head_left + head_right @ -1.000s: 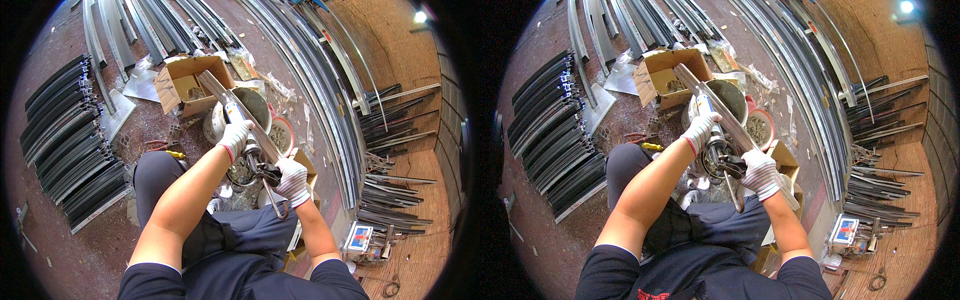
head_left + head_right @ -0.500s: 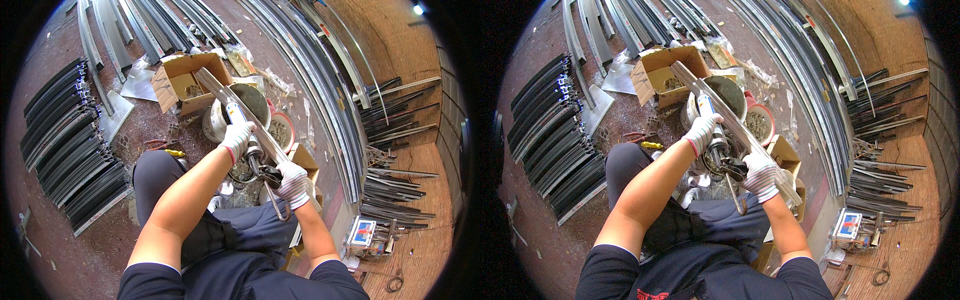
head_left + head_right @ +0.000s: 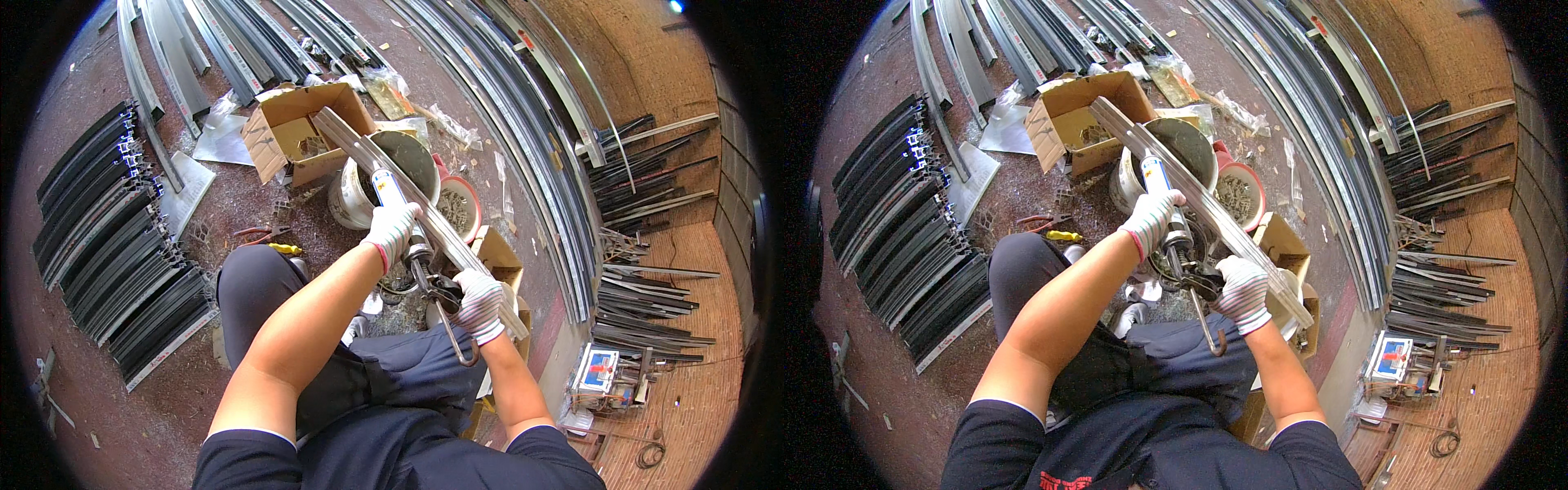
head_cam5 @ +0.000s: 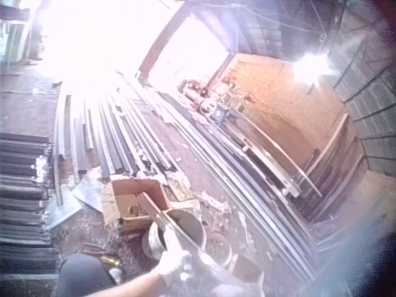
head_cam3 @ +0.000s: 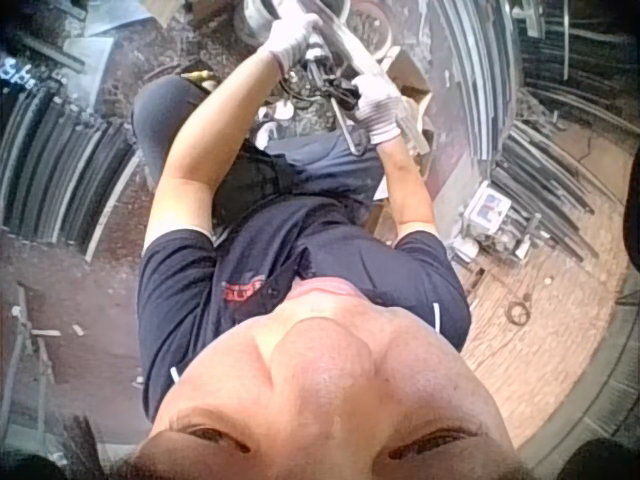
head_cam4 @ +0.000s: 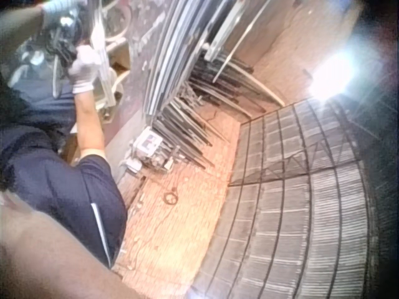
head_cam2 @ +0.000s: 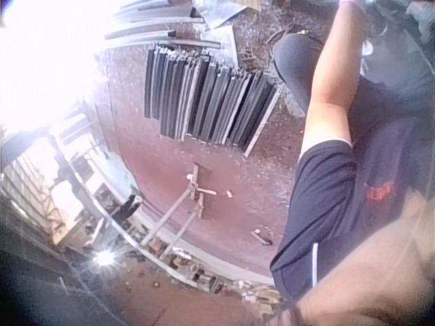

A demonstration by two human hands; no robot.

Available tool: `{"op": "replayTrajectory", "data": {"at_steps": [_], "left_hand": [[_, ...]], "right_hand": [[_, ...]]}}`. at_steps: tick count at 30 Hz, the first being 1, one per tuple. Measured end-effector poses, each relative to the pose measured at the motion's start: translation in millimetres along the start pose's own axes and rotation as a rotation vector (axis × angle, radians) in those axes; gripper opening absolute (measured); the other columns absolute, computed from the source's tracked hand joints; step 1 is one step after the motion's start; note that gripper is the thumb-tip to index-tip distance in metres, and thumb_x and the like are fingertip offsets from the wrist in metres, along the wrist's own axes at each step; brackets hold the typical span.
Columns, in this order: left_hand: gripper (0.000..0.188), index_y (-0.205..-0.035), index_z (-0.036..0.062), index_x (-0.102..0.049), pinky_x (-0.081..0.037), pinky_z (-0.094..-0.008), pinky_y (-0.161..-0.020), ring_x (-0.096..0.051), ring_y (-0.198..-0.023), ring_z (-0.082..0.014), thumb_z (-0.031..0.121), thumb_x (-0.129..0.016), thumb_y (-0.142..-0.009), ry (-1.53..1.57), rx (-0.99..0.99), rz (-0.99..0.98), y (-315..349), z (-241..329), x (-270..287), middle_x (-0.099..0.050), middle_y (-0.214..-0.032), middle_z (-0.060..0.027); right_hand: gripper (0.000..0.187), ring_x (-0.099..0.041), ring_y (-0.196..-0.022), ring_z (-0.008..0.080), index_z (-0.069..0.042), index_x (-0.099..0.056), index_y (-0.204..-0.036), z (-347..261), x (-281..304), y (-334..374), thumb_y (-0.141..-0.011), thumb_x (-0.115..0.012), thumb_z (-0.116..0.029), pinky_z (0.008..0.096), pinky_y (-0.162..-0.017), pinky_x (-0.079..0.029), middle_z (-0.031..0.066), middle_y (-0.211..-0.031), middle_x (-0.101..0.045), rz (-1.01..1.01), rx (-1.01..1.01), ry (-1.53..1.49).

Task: The person sits on the floor and applies sealant from a caulking gun along the groove of a long metal profile. They hold the profile with one hand and move the gun steadily along its length, then set the gun down and reposition the profile.

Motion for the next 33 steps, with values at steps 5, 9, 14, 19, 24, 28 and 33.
{"op": "replayTrajectory", "data": {"at_steps": [5,9,14,19,24,28,33], "left_hand": [[0.038,-0.104,-0.005,-0.063,-0.052,-0.0407,-0.052,-0.063,-0.059,-0.0244,0.02,-0.074,-0.077,0.006,0.003,-0.003,3.6,-3.6,-2.4,-0.063,-0.078,-0.0103],[0.038,-0.103,-0.0046,-0.062,-0.053,-0.0407,-0.053,-0.063,-0.058,-0.0254,0.02,-0.074,-0.075,-0.074,0.003,-0.017,3.9,-5.3,-2.7,-0.062,-0.077,-0.0102],[0.038,-0.103,-0.0064,-0.063,-0.055,-0.0397,-0.053,-0.067,-0.061,-0.0248,0.017,-0.076,-0.077,-0.062,0.064,-0.002,5.3,-9.8,-1.9,-0.068,-0.081,-0.0132],[0.044,-0.106,-0.0059,-0.062,-0.054,-0.0421,-0.056,-0.066,-0.063,-0.0258,0.023,-0.077,-0.077,-0.109,0.041,0.022,9.5,-10.4,-2.7,-0.067,-0.083,-0.0124],[0.046,-0.11,-0.0061,-0.061,-0.055,-0.0423,-0.056,-0.066,-0.064,-0.0259,0.023,-0.077,-0.077,-0.13,0.039,0.027,8.5,-12.6,-4.1,-0.067,-0.086,-0.0131],[0.04,-0.105,-0.0067,-0.062,-0.055,-0.0397,-0.054,-0.068,-0.064,-0.0244,0.021,-0.076,-0.08,-0.129,0.038,0.046,8.1,-13.7,-3.7,-0.069,-0.085,-0.0136],[0.044,-0.11,-0.0061,-0.059,-0.054,-0.0404,-0.054,-0.066,-0.063,-0.0247,0.02,-0.077,-0.079,-0.122,0.038,0.026,5.2,-17.8,-7.2,-0.067,-0.085,-0.0134]], "right_hand": [[0.04,-0.061,-0.059,0.037,-0.009,-0.063,-0.071,2.5,-0.1,7.7,-0.073,-0.082,-0.044,0.0447,-0.056,-0.048,0.0134,-0.064,-0.058,0.007,-0.03,0.006],[0.039,-0.063,-0.063,0.0367,-0.007,-0.066,-0.078,1.1,-3.3,12.1,-0.074,-0.082,-0.043,0.0449,-0.058,-0.05,0.0139,-0.069,-0.06,-0.034,-0.053,0.049],[0.05,-0.07,-0.086,0.0367,-0.001,-0.07,-0.112,-7.8,-0.8,13.1,-0.073,-0.081,-0.03,0.0423,-0.079,-0.056,0.0189,-0.095,-0.07,-0.062,-0.056,0.035],[0.054,-0.071,-0.088,0.037,-0.001,-0.07,-0.115,-18.9,6.3,11.0,-0.073,-0.081,-0.033,0.0426,-0.08,-0.058,0.0189,-0.098,-0.071,0.017,0.019,0.019],[0.041,-0.068,-0.078,0.0359,-0.005,-0.069,-0.099,-11.3,-0.4,15.0,-0.071,-0.081,-0.033,0.0445,-0.07,-0.055,0.0153,-0.085,-0.067,-0.045,-0.046,0.019],[0.038,-0.065,-0.072,0.0353,-0.008,-0.067,-0.09,-8.4,-2.5,16.8,-0.067,-0.083,-0.034,0.0454,-0.065,-0.052,0.0139,-0.079,-0.063,-0.055,-0.024,0.045],[0.039,-0.063,-0.07,0.0359,-0.008,-0.066,-0.087,-3.9,-4.6,22.0,-0.064,-0.084,-0.034,0.0452,-0.065,-0.051,0.0141,-0.078,-0.062,-0.049,-0.044,0.028]]}}
Point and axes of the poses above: each hand's wrist, its own y-axis away from the middle knuckle, its own x-axis out of the back of the hand, z = x × y, the point moved 9 cm from there along -y, towards the middle knuckle
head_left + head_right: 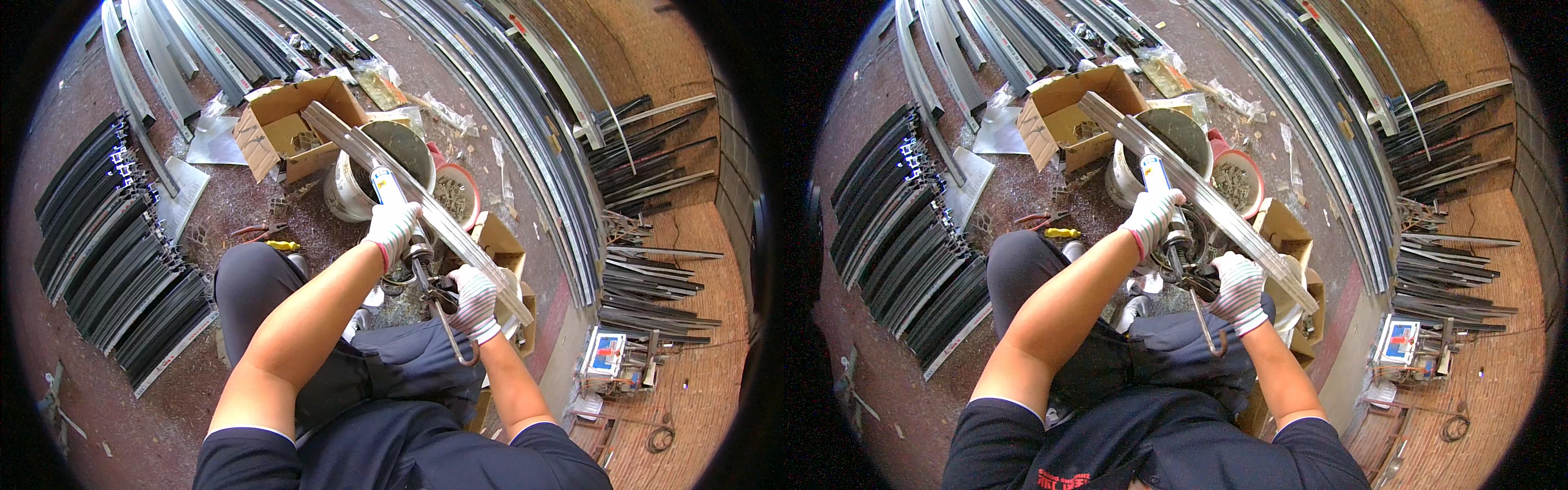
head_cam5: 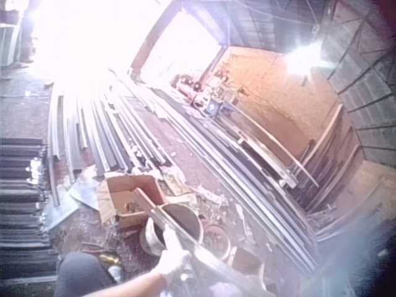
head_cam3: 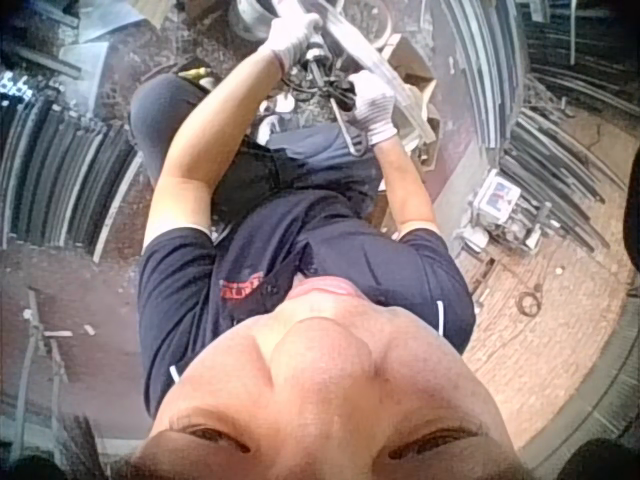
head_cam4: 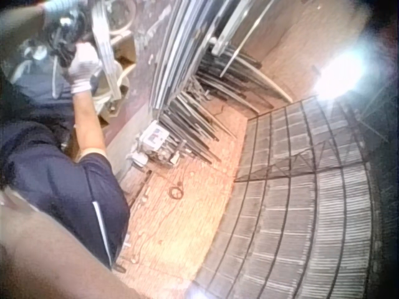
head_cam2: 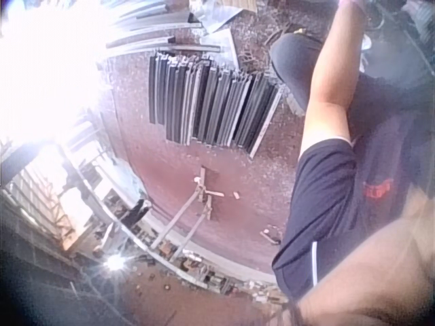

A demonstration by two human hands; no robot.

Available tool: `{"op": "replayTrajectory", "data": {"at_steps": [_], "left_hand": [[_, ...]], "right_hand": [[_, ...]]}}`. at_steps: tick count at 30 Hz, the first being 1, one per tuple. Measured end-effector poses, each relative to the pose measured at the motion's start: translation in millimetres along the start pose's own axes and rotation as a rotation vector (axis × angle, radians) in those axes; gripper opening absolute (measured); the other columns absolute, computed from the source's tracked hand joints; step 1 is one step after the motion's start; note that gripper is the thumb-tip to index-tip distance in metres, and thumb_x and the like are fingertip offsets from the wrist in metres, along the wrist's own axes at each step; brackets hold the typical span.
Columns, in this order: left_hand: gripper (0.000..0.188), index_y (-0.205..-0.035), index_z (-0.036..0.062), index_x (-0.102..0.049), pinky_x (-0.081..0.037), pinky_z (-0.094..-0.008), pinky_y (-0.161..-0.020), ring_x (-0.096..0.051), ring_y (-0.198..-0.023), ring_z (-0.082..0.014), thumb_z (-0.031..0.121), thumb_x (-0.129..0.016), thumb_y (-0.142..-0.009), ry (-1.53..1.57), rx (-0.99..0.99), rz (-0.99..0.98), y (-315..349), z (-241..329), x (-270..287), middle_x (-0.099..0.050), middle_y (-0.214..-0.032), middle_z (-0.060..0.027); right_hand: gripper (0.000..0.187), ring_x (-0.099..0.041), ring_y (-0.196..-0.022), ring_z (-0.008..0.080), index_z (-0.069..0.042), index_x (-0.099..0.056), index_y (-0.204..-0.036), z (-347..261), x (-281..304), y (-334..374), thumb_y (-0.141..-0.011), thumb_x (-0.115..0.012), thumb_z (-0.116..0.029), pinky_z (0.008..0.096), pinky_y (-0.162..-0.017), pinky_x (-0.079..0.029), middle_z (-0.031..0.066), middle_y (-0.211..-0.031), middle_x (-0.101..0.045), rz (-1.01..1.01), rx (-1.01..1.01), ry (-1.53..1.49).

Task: The person sits on the floor and applies sealant from a caulking gun along the groove of a long metal profile. They hold the profile with one hand and move the gun steadily along its length, then set the gun down and reposition the profile.

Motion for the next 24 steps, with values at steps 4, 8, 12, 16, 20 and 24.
{"op": "replayTrajectory", "data": {"at_steps": [4,8,12,16,20,24], "left_hand": [[0.046,-0.113,-0.005,-0.058,-0.053,-0.042,-0.052,-0.064,-0.06,-0.0253,0.019,-0.077,-0.078,-0.018,0.002,0.024,-5.9,-8.0,-2.2,-0.065,-0.084,-0.0131],[0.044,-0.109,-0.0055,-0.059,-0.052,-0.0413,-0.05,-0.063,-0.058,-0.0248,0.018,-0.077,-0.078,-0.026,-0.026,0.034,-9.0,-13.0,-5.8,-0.065,-0.083,-0.0128],[0.046,-0.111,-0.0055,-0.057,-0.054,-0.041,-0.053,-0.065,-0.063,-0.0243,0.02,-0.077,-0.079,-0.022,0.002,0.01,-5.0,-16.9,-10.4,-0.066,-0.087,-0.0136],[0.053,-0.119,-0.0044,-0.053,-0.056,-0.0402,-0.055,-0.067,-0.071,-0.0236,0.024,-0.079,-0.083,-0.015,0.037,-0.052,3.5,-21.1,-17.0,-0.067,-0.095,-0.0158],[0.058,-0.124,-0.0044,-0.049,-0.057,-0.0399,-0.056,-0.068,-0.072,-0.0242,0.024,-0.079,-0.083,-0.067,0.046,-0.013,6.0,-24.7,-19.3,-0.067,-0.098,-0.0164],[0.059,-0.123,-0.0066,-0.05,-0.057,-0.0386,-0.057,-0.068,-0.072,-0.0239,0.024,-0.08,-0.082,-0.099,0.046,-0.024,9.1,-27.8,-24.2,-0.067,-0.097,-0.0164]], "right_hand": [[0.037,-0.062,-0.069,0.036,-0.008,-0.066,-0.085,2.1,0.5,5.7,-0.065,-0.084,-0.033,0.0447,-0.065,-0.05,0.014,-0.077,-0.061,0.006,-0.004,-0.012],[0.035,-0.061,-0.067,0.0356,-0.008,-0.065,-0.084,3.0,1.4,11.0,-0.066,-0.084,-0.031,0.0442,-0.063,-0.05,0.0141,-0.075,-0.06,0.022,0.007,-0.039],[0.033,-0.06,-0.064,0.0354,-0.008,-0.063,-0.082,5.6,1.7,16.8,-0.066,-0.084,-0.028,0.0437,-0.06,-0.049,0.014,-0.075,-0.059,0.029,-0.006,-0.033],[0.032,-0.06,-0.063,0.0358,-0.007,-0.062,-0.079,6.1,5.9,22.2,-0.065,-0.084,-0.026,0.044,-0.059,-0.049,0.014,-0.072,-0.058,0.06,-0.003,-0.047],[0.032,-0.06,-0.063,0.0365,-0.007,-0.062,-0.078,5.8,10.8,29.8,-0.066,-0.084,-0.026,0.0444,-0.059,-0.05,0.0144,-0.07,-0.058,0.096,-0.005,-0.044],[0.035,-0.061,-0.064,0.0369,-0.007,-0.062,-0.08,13.2,7.7,40.3,-0.066,-0.085,-0.029,0.0446,-0.06,-0.05,0.0147,-0.071,-0.059,0.043,-0.056,-0.027]]}}
Point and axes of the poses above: each hand's wrist, its own y-axis away from the middle knuckle, its own x-axis out of the back of the hand, z = x × y, the point moved 9 cm from there along -y, towards the middle knuckle
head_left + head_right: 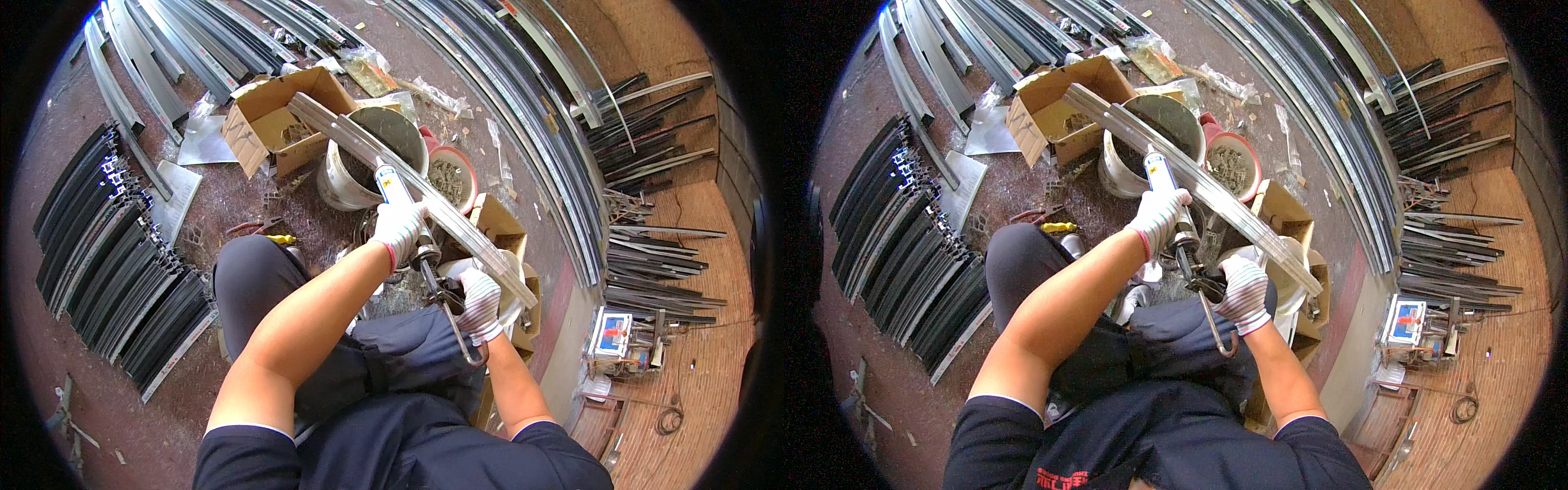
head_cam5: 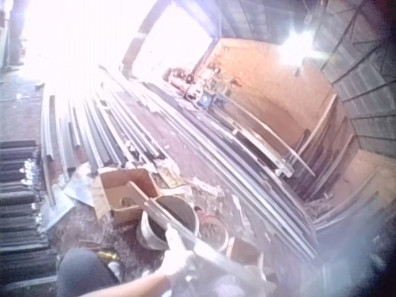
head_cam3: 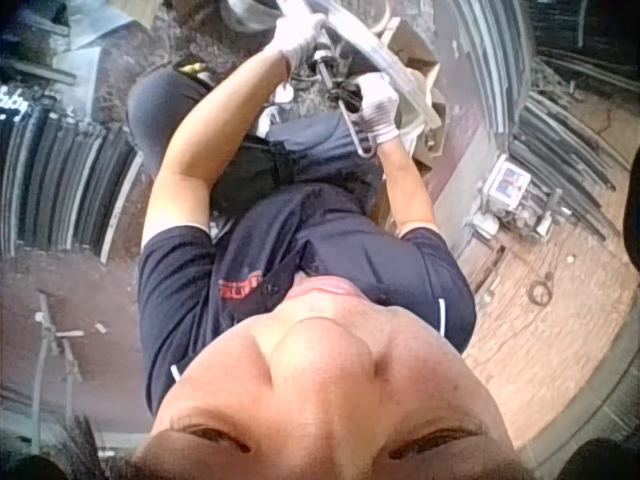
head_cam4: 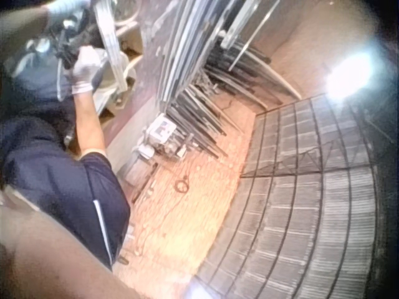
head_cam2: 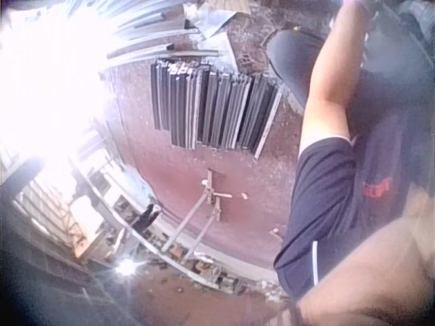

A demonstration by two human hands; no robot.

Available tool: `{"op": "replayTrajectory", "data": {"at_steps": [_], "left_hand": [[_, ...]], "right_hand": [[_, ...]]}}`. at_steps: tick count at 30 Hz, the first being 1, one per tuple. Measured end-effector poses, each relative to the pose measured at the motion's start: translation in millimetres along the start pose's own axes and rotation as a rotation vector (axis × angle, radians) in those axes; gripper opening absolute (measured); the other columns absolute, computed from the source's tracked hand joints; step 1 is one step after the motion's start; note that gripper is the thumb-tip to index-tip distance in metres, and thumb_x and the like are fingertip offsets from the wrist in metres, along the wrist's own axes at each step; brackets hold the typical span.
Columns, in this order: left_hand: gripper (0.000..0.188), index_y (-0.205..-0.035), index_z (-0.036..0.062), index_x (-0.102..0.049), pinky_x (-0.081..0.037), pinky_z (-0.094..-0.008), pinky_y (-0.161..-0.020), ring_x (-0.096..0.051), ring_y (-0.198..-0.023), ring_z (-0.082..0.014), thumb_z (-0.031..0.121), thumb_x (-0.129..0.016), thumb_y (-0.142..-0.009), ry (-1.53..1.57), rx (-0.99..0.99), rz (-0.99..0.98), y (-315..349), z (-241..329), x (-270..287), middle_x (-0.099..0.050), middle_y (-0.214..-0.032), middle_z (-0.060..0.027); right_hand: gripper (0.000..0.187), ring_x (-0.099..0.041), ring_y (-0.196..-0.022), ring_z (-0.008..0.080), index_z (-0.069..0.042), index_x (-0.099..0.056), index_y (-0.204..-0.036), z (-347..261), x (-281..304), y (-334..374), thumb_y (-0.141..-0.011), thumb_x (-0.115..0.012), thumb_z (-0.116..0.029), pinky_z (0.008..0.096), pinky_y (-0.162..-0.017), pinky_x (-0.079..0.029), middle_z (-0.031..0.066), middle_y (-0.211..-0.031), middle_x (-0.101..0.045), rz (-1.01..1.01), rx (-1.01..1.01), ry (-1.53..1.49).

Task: The person sits on the floor and applies sealant from a caulking gun along the groove of a long metal profile. They hold the profile with one hand and move the gun steadily along its length, then set the gun down and reposition the profile.

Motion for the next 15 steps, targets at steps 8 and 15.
{"op": "replayTrajectory", "data": {"at_steps": [8,15], "left_hand": [[0.048,-0.111,-0.0072,-0.059,-0.055,-0.0411,-0.056,-0.065,-0.065,-0.0241,0.019,-0.078,-0.076,0.015,-0.047,0.027,9.7,-6.0,-11.7,-0.066,-0.087,-0.0138],[0.045,-0.109,-0.0064,-0.059,-0.054,-0.0422,-0.056,-0.064,-0.063,-0.0241,0.017,-0.079,-0.076,-0.003,-0.076,0.066,-7.8,-26.5,-20.0,-0.065,-0.085,-0.0119]], "right_hand": [[0.04,-0.06,-0.064,0.0371,-0.007,-0.062,-0.082,6.8,4.2,19.0,-0.066,-0.085,-0.034,0.0445,-0.06,-0.049,0.0147,-0.072,-0.058,0.027,0.002,0.033],[0.039,-0.059,-0.063,0.0378,-0.008,-0.06,-0.078,10.7,8.8,29.3,-0.068,-0.085,-0.036,0.0449,-0.059,-0.049,0.0148,-0.07,-0.057,0.043,-0.004,0.039]]}}
Point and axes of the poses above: each hand's wrist, its own y-axis away from the middle knuckle, its own x-axis out of the back of the hand, z = x × y, the point moved 9 cm from there along -y, towards the middle knuckle
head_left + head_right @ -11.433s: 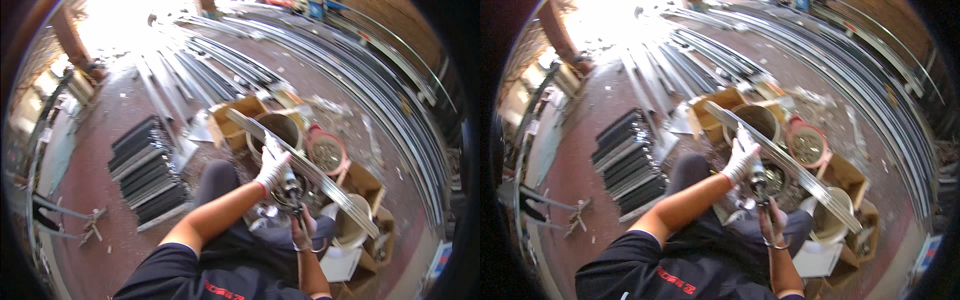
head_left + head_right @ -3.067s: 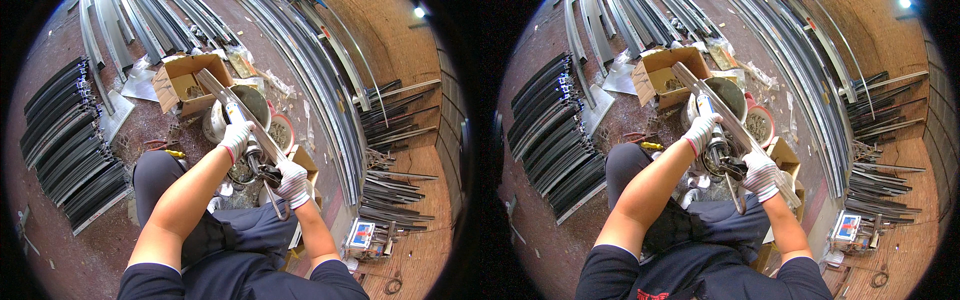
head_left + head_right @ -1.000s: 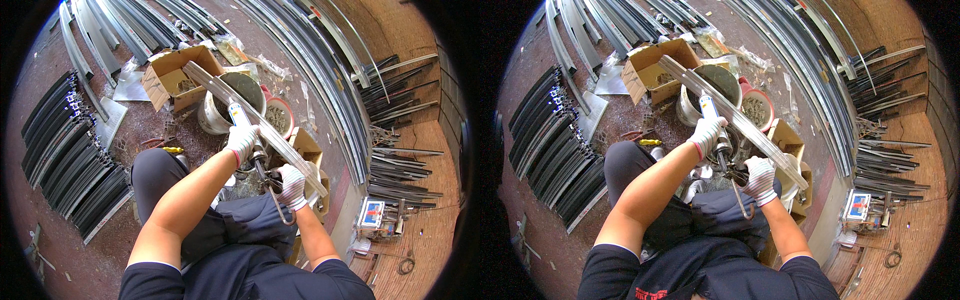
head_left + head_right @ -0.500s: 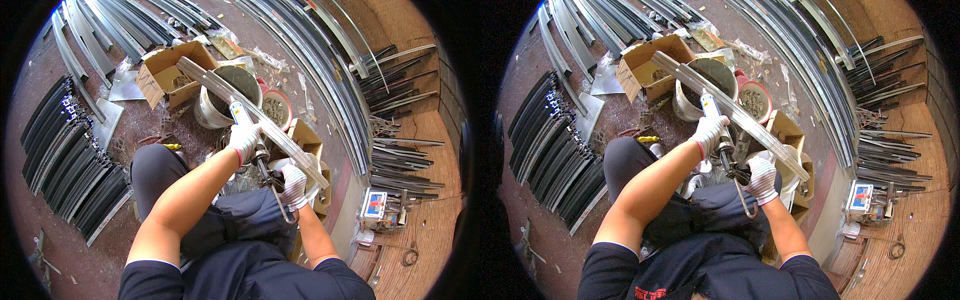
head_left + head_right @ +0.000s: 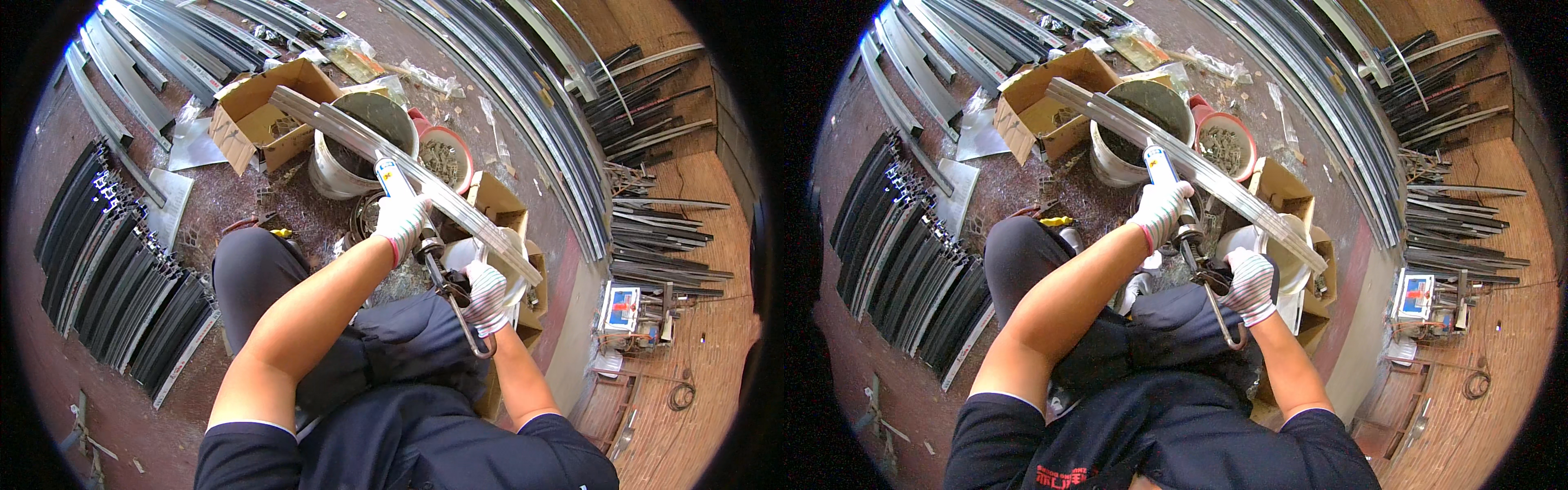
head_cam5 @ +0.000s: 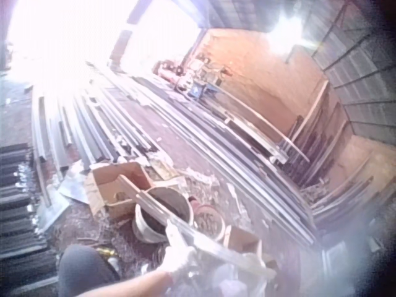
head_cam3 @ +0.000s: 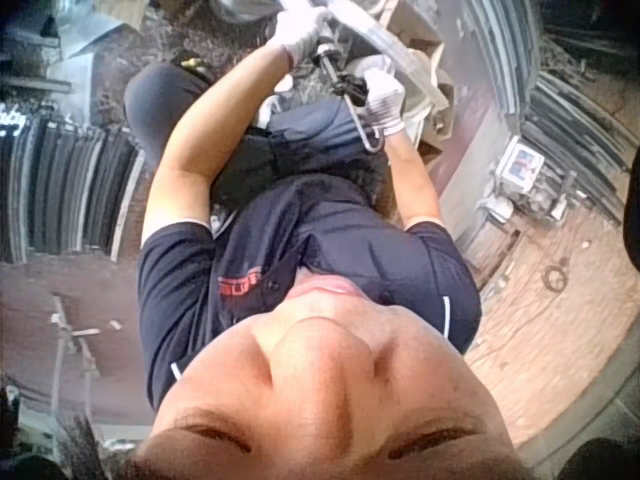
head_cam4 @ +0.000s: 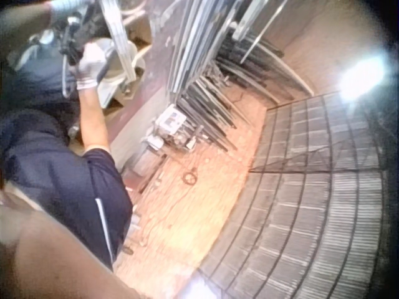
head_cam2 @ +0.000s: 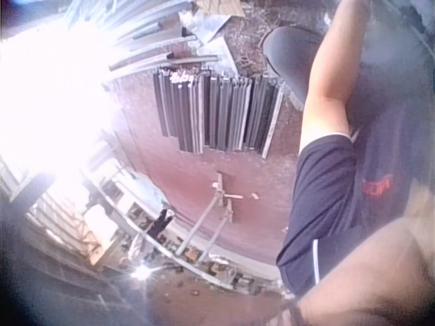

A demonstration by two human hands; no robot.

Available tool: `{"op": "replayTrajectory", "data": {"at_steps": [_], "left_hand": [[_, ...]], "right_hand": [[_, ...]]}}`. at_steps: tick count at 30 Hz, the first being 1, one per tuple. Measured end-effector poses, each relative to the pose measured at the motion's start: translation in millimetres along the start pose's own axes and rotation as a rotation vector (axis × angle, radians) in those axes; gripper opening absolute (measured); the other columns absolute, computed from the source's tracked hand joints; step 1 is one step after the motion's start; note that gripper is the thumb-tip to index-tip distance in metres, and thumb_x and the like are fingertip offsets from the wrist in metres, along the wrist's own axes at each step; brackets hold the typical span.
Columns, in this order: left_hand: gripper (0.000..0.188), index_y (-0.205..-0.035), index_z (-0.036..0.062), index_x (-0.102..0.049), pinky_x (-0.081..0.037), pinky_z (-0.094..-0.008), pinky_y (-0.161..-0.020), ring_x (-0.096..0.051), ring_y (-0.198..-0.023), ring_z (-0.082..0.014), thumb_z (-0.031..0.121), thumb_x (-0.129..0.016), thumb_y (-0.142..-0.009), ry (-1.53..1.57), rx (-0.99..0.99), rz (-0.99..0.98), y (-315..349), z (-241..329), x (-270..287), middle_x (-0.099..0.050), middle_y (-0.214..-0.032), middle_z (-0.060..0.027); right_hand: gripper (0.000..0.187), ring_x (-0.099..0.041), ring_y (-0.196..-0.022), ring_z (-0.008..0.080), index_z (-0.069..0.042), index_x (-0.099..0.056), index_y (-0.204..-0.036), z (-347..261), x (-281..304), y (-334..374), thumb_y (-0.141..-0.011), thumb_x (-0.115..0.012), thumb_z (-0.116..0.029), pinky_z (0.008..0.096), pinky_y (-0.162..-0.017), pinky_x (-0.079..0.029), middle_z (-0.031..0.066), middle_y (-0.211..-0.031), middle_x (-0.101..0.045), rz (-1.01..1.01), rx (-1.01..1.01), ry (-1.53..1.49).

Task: The person sits on the floor and applies sealant from a caulking gun along the groove of a long metal profile. They hold the profile with one hand and move the gun steadily along its length, then set the gun down and reposition the profile.

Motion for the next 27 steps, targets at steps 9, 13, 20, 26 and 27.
{"op": "replayTrajectory", "data": {"at_steps": [9,13,20,26,27], "left_hand": [[0.053,-0.116,-0.0016,-0.052,-0.055,-0.0435,-0.057,-0.063,-0.07,-0.0257,0.018,-0.08,-0.076,0.02,0.047,0.005,1.1,-22.2,-14.5,-0.061,-0.09,-0.0133],[0.066,-0.125,-0.0066,-0.046,-0.057,-0.0421,-0.07,-0.066,-0.088,-0.027,0.024,-0.079,-0.078,-0.061,0.069,-0.083,3.3,-27.4,-21.4,-0.063,-0.106,-0.0194],[0.055,-0.118,-0.003,-0.054,-0.055,-0.0434,-0.061,-0.064,-0.071,-0.0246,0.018,-0.08,-0.075,-0.063,0.058,-0.015,8.8,-31.0,-25.3,-0.064,-0.091,-0.0121],[0.059,-0.123,-0.0028,-0.051,-0.055,-0.0449,-0.06,-0.065,-0.073,-0.027,0.019,-0.079,-0.076,-0.088,0.073,-0.024,13.1,-38.6,-32.6,-0.064,-0.094,-0.0143],[0.058,-0.122,-0.0027,-0.051,-0.055,-0.0449,-0.06,-0.065,-0.073,-0.0269,0.019,-0.079,-0.076,-0.083,0.084,-0.029,14.2,-39.9,-34.4,-0.064,-0.094,-0.0143]], "right_hand": [[0.045,-0.062,-0.068,0.0372,-0.004,-0.064,-0.087,13.9,-1.9,21.8,-0.065,-0.088,-0.036,0.0436,-0.064,-0.05,0.0152,-0.074,-0.061,-0.046,-0.075,-0.014],[0.04,-0.061,-0.062,0.0363,-0.004,-0.064,-0.08,10.8,5.9,26.7,-0.064,-0.089,-0.033,0.0438,-0.061,-0.05,0.0144,-0.068,-0.06,0.03,-0.04,-0.013],[0.039,-0.06,-0.059,0.0354,-0.006,-0.063,-0.078,10.8,10.9,38.3,-0.07,-0.087,-0.035,0.0433,-0.059,-0.05,0.0131,-0.067,-0.058,0.083,-0.006,0.034],[0.049,-0.058,-0.066,0.0364,-0.004,-0.06,-0.088,18.1,5.6,53.5,-0.068,-0.087,-0.041,0.0444,-0.063,-0.046,0.0136,-0.074,-0.055,0.045,-0.035,0.022],[0.045,-0.058,-0.064,0.035,-0.006,-0.06,-0.082,19.7,5.6,55.2,-0.07,-0.086,-0.04,0.0437,-0.061,-0.046,0.0128,-0.071,-0.055,0.041,-0.045,0.037]]}}
Point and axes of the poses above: each hand's wrist, its own y-axis away from the middle knuckle, its own x-axis out of the back of the hand, z = x × y, the point moved 9 cm from there along -y, towards the middle knuckle
